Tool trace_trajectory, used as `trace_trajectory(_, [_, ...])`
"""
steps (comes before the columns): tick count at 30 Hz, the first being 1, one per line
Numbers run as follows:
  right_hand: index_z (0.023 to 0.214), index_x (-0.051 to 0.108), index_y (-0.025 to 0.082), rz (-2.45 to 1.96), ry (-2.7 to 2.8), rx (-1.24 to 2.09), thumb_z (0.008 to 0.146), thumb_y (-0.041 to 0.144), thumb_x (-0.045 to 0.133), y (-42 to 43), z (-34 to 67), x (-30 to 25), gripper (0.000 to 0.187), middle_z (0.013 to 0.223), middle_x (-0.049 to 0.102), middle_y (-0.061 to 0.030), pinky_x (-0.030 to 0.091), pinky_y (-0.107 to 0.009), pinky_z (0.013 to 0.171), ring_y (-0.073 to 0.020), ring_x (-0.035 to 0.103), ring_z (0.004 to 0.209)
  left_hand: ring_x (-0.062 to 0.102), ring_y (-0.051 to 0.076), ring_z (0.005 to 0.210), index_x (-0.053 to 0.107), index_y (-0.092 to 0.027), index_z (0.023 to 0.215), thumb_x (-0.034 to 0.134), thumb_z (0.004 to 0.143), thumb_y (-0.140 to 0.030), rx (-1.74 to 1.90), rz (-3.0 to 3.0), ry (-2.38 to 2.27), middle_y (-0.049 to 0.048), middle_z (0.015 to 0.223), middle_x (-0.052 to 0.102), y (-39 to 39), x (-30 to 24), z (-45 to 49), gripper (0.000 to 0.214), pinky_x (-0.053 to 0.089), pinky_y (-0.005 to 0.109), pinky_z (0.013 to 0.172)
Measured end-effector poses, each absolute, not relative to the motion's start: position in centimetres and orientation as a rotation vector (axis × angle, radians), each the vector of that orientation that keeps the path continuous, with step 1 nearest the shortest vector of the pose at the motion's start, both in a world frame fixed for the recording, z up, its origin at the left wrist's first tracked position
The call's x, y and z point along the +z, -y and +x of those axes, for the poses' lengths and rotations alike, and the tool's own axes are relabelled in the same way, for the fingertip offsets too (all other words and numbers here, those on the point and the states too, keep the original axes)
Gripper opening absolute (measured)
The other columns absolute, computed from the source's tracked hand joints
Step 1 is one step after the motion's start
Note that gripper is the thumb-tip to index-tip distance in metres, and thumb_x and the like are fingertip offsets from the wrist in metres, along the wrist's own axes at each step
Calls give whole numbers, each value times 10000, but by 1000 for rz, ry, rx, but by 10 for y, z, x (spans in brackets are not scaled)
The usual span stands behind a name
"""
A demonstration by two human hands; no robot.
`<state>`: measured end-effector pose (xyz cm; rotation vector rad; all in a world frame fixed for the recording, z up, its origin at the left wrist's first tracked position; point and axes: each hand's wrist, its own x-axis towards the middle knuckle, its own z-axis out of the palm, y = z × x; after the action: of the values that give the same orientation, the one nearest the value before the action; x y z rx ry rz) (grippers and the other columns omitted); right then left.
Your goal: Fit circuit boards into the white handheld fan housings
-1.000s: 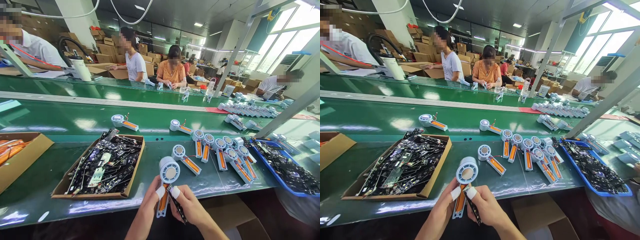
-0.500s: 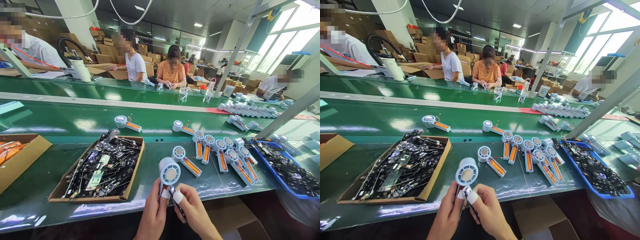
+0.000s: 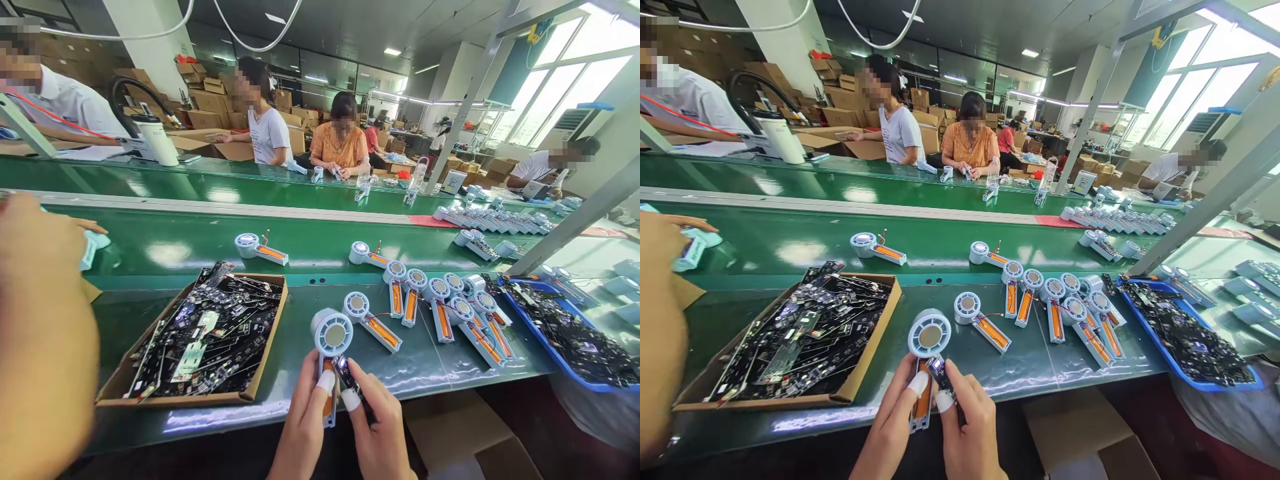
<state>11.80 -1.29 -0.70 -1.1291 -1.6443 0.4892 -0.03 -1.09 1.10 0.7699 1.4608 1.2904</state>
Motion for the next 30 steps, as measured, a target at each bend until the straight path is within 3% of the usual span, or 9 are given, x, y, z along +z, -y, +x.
trace_trajectory(6, [1436, 579, 261, -1089, 1654, 359, 1042, 217, 471, 10, 104, 0, 410, 891, 744, -78, 602, -238, 622, -171, 720, 722, 293, 253, 1530, 449, -232, 1454, 442, 967, -502, 1297, 754, -1486, 74, 1611, 428, 9, 3, 2, 557, 313, 376, 1223])
trace_trajectory(12, [1404, 610, 272, -1073, 1633, 452, 1011, 230, 557, 15, 107, -9, 399, 952, 761, -84, 614, -259, 655, -198, 736, 776, 512, 285, 1383, 596, -248, 1289, 522, 879, -446, 1325, 753, -1460, 67, 1394, 645, -2, 9, -12, 461, 468, 370, 1096])
trace_trajectory(15, [1464, 545, 288, -1062, 1649, 398, 1019, 197, 522, 18, 109, -13, 455, 951, 744, -86, 606, -260, 639, -194, 724, 769, 648, 280, 1171, 633, -217, 1184, 546, 843, -428, 1395, 831, -1464, 83, 1241, 715, -3, 18, -10, 410, 546, 346, 953])
trace_trajectory(18, [1498, 500, 294, -1045, 1670, 289, 1019, 158, 501, 18, 107, -11, 498, 883, 713, -66, 594, -246, 614, -172, 698, 704, 682, 265, 1007, 653, -202, 1075, 545, 830, -413, 1385, 899, -1450, 77, 1110, 743, -3, 24, -6, 341, 571, 320, 798])
trace_trajectory(20, [1502, 496, 287, -1051, 1671, 226, 1013, 139, 506, 16, 106, -7, 512, 820, 684, -46, 581, -230, 591, -155, 673, 653, 656, 286, 1118, 652, -212, 1098, 543, 836, -415, 1336, 860, -1466, 80, 1179, 728, -4, 23, -5, 349, 567, 330, 843])
trace_trajectory(24, [1518, 468, 292, -1058, 1672, 187, 1014, 118, 482, 11, 102, -2, 534, 810, 658, -34, 570, -209, 584, -138, 656, 635, 440, 298, 1442, 556, -227, 1327, 533, 888, -485, 1266, 629, -1439, 101, 1474, 574, -3, 7, -6, 510, 451, 396, 1112])
trace_trajectory(30, [1545, 426, 265, -1122, 1720, 148, 1027, 138, 430, 8, 95, -5, 533, 802, 663, -45, 571, -222, 567, -156, 672, 632, 276, 287, 1536, 387, -238, 1504, 478, 951, -538, 1294, 704, -1367, 106, 1643, 366, 3, -18, -5, 635, 270, 454, 1241])
